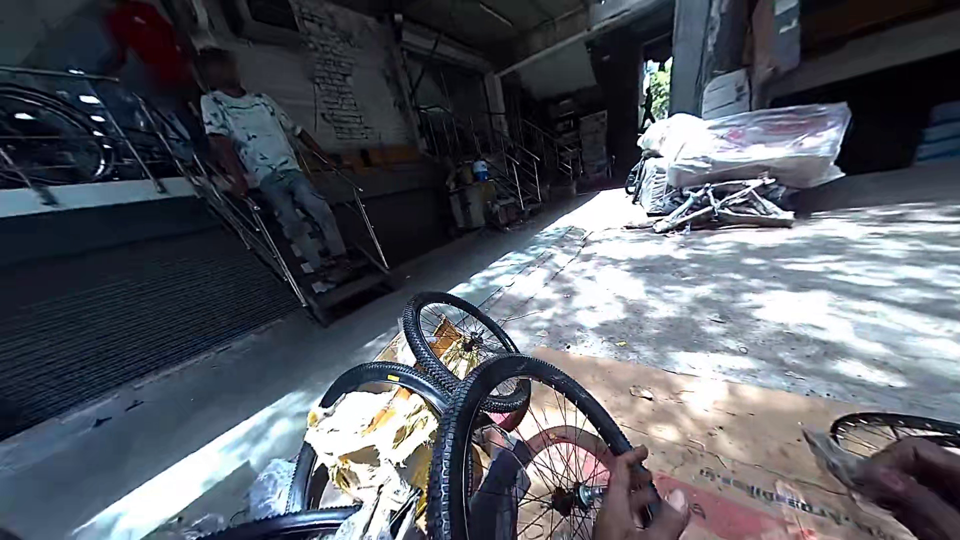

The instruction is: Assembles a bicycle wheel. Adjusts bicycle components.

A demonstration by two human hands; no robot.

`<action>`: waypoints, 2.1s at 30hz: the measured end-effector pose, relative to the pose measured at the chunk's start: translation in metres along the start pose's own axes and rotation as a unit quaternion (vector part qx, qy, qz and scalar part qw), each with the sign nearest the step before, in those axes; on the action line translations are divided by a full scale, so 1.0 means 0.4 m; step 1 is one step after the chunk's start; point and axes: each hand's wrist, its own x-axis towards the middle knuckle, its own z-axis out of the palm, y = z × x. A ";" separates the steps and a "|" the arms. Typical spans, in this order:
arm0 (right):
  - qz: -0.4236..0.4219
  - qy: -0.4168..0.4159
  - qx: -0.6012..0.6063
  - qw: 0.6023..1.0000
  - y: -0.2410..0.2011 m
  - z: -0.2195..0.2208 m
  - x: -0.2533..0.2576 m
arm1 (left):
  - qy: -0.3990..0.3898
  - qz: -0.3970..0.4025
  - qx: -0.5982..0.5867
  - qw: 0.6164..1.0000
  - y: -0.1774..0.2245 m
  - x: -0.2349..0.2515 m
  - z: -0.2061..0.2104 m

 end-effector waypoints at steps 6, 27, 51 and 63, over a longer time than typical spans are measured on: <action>-0.132 -0.145 -0.005 0.981 -0.278 0.206 0.162 | 0.142 -0.026 -0.350 0.925 0.070 0.021 0.034; 0.082 -0.147 -0.012 0.986 -0.260 0.408 0.082 | 0.282 -0.008 -0.192 0.940 -0.056 0.043 -0.037; -0.111 0.096 -0.122 0.982 -0.234 0.454 0.116 | 0.221 -0.102 -0.302 0.922 0.009 -0.038 -0.019; 0.061 0.120 -0.092 0.987 -0.179 0.316 0.225 | 0.039 -0.127 -0.241 0.961 0.000 -0.193 -0.031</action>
